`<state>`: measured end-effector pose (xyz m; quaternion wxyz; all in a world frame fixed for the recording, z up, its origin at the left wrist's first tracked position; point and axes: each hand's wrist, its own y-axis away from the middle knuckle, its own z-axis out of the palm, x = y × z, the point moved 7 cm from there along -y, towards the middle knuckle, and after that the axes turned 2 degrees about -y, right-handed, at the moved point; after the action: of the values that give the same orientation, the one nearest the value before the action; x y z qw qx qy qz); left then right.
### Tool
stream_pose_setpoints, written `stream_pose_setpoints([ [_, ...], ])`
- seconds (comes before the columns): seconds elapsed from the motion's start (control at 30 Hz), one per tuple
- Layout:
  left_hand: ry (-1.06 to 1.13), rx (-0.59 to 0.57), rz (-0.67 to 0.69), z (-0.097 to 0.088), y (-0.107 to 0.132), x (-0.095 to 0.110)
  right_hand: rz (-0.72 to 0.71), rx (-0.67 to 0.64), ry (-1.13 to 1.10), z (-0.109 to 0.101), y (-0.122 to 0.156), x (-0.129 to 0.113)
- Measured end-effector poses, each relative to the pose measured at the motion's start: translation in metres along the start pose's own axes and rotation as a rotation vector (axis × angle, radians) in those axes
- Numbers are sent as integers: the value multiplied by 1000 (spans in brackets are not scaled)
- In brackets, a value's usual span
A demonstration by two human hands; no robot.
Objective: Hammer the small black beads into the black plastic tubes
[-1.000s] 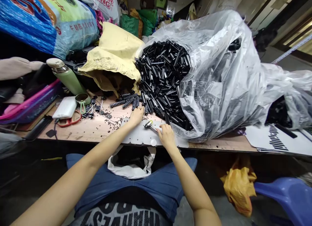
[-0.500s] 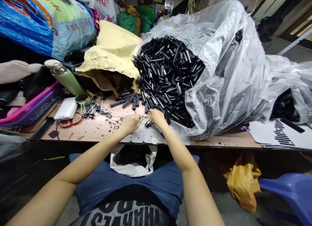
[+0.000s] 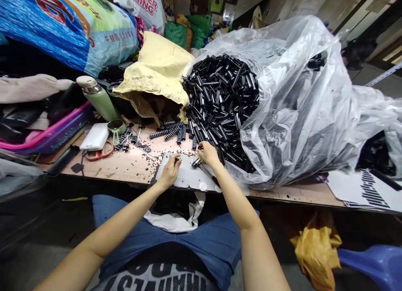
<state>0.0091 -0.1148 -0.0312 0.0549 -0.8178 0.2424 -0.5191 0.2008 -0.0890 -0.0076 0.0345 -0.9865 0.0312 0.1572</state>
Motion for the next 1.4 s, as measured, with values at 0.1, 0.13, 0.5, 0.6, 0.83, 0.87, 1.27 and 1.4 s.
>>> stream_pose_setpoints([
  [0.1, 28, -22, -112, -5, -3, 2, -8, 76, -238, -5, 13, -22],
  [0.13, 29, -49, -116, -6, -4, 4, -18, 87, -397, -4, 18, -31],
  [0.5, -124, -67, -48, -50, 4, 15, -42, 61, -1047, 13, 30, -96],
  [0.6, -113, -22, -98, -66, 3, 6, -183, 97, -980, 8, 35, -115],
  [0.83, 146, 148, -334, -117, 8, -51, -377, -50, -734, 39, -3, -177],
  [0.87, 215, 159, -363, -121, 11, -60, -358, -74, -676, 48, -16, -183],
  [1.27, 52, 194, -345, -134, 15, -64, -48, -243, -1059, 89, -45, -177],
  [1.4, -18, 152, -220, -118, 8, -40, 59, -287, -1288, 80, -25, -158],
])
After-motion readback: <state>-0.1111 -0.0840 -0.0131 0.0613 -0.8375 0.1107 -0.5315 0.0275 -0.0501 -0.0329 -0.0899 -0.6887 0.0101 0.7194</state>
